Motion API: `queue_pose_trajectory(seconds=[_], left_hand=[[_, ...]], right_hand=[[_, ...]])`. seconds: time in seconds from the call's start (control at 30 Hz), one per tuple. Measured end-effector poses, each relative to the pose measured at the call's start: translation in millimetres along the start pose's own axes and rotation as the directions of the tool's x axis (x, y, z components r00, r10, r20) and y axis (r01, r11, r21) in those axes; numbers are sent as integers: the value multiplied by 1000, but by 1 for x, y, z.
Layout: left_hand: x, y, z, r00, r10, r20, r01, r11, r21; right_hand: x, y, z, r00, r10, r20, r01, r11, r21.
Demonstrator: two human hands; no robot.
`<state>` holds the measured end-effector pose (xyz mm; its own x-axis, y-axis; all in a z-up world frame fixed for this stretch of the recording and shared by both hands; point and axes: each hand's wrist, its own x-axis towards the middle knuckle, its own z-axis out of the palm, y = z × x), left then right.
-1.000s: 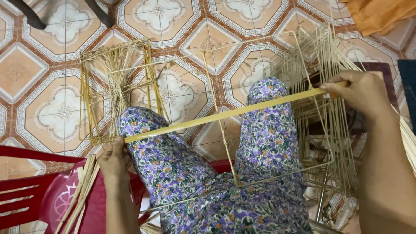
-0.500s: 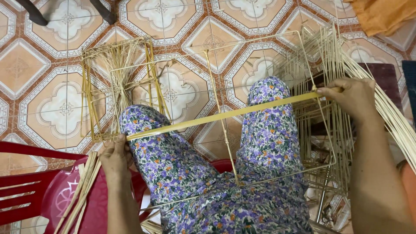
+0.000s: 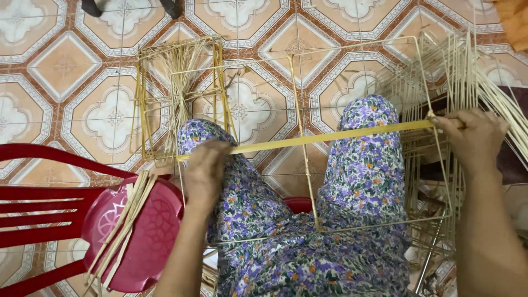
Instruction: The person sits on a chair and weaves thin bamboo strips, bending and interlacing them into a frame structure on their lap. They gather and position strips, then use tape and scissors to secure and trim the ends of the woven piece.
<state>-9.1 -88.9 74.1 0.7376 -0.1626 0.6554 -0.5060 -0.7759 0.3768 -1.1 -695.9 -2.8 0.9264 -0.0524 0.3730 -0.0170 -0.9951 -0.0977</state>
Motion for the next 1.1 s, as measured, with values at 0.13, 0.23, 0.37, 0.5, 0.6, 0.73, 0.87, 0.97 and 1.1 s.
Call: queue_pose_trajectory(seconds=[0.13, 0.23, 0.37, 0.5, 0.6, 0.73, 0.87, 0.97, 1.1], left_hand=[[9, 26, 54, 986, -26, 165, 44, 993, -108], [20, 41, 80, 956, 2, 293, 41, 989, -139], [34, 48, 87, 799, -97, 594, 115, 993, 7], [58, 64, 74, 669, -192, 718, 196, 977, 79], [67, 83, 85, 875, -108, 471, 150, 987, -52], [58, 119, 136, 966, 184, 181, -117, 938, -326], [67, 137, 169, 672, 26, 740, 24, 998, -57], [68, 134, 183, 574, 10, 819, -25, 1000, 6], [101, 162, 161, 657, 30, 754, -7, 999, -34]], right_hand=[[0, -1, 3, 1000, 20, 1, -20, 999, 27], [-2, 2, 6, 1000, 19, -5, -18, 998, 60], [-4, 5, 9, 999, 49, 1, -49, 994, 96], [-6, -5, 1, 998, 64, 8, -64, 991, 120], [-2, -13, 1, 997, 71, 7, -71, 988, 139], [-4, -11, 10, 998, 61, -1, -60, 988, 144], [1, -5, 10, 998, 55, 14, -56, 989, 134], [2, -1, 8, 987, 129, 98, -146, 971, 188], [2, 9, 17, 971, 180, 159, -221, 926, 304]])
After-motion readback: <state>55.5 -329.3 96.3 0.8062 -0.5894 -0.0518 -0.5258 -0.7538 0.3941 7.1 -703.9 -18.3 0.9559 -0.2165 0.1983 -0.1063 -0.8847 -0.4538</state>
